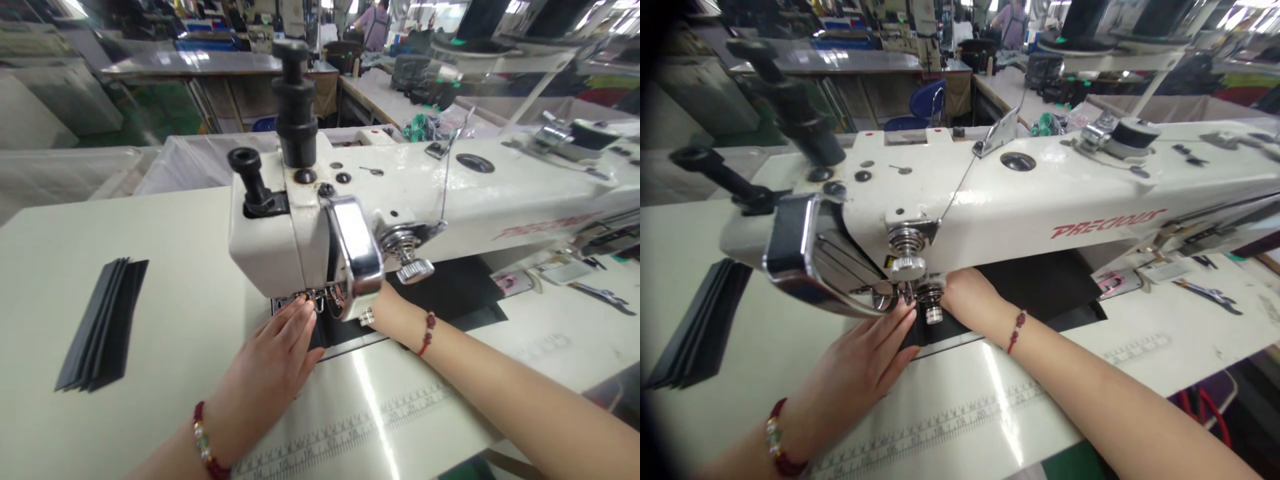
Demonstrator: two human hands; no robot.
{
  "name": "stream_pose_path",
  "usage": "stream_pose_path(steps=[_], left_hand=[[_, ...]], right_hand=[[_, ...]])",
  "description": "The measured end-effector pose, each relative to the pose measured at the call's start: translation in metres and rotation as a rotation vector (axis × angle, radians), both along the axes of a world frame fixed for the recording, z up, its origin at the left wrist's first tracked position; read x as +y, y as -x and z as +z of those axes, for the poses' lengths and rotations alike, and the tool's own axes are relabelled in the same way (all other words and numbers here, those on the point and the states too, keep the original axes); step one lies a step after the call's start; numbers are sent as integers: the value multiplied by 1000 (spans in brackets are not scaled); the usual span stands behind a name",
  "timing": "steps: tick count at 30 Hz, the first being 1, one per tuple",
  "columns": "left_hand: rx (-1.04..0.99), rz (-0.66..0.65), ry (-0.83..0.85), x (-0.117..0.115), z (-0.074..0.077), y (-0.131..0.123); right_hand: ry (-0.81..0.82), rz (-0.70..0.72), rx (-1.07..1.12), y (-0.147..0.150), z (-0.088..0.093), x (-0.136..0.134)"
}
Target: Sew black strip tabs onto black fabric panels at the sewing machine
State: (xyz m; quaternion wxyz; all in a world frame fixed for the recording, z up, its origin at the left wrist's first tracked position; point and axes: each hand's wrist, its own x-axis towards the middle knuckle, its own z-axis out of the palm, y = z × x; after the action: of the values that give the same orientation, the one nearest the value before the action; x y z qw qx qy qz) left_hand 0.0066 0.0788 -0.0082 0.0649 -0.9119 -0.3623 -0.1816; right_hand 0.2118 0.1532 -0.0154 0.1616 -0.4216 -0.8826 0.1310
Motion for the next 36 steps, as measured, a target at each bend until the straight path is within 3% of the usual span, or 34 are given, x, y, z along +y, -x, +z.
stream_pose_path(steps=[4, 9, 13, 26, 36], left_hand=[[-19, 7, 78, 0, 0, 4], [-47, -50, 147, -6, 2, 17], [-98, -88, 156, -10, 3, 23], [27, -81, -41, -14, 3, 22], [27, -94, -4, -13, 5, 19]], right_hand=[[-20, 6, -26, 1, 10, -6], [-183, -84, -186, -12, 31, -41], [-168, -88, -248, -25, 35, -58], [-133, -66, -283, -30, 35, -54], [-146, -64, -280, -31, 34, -52]])
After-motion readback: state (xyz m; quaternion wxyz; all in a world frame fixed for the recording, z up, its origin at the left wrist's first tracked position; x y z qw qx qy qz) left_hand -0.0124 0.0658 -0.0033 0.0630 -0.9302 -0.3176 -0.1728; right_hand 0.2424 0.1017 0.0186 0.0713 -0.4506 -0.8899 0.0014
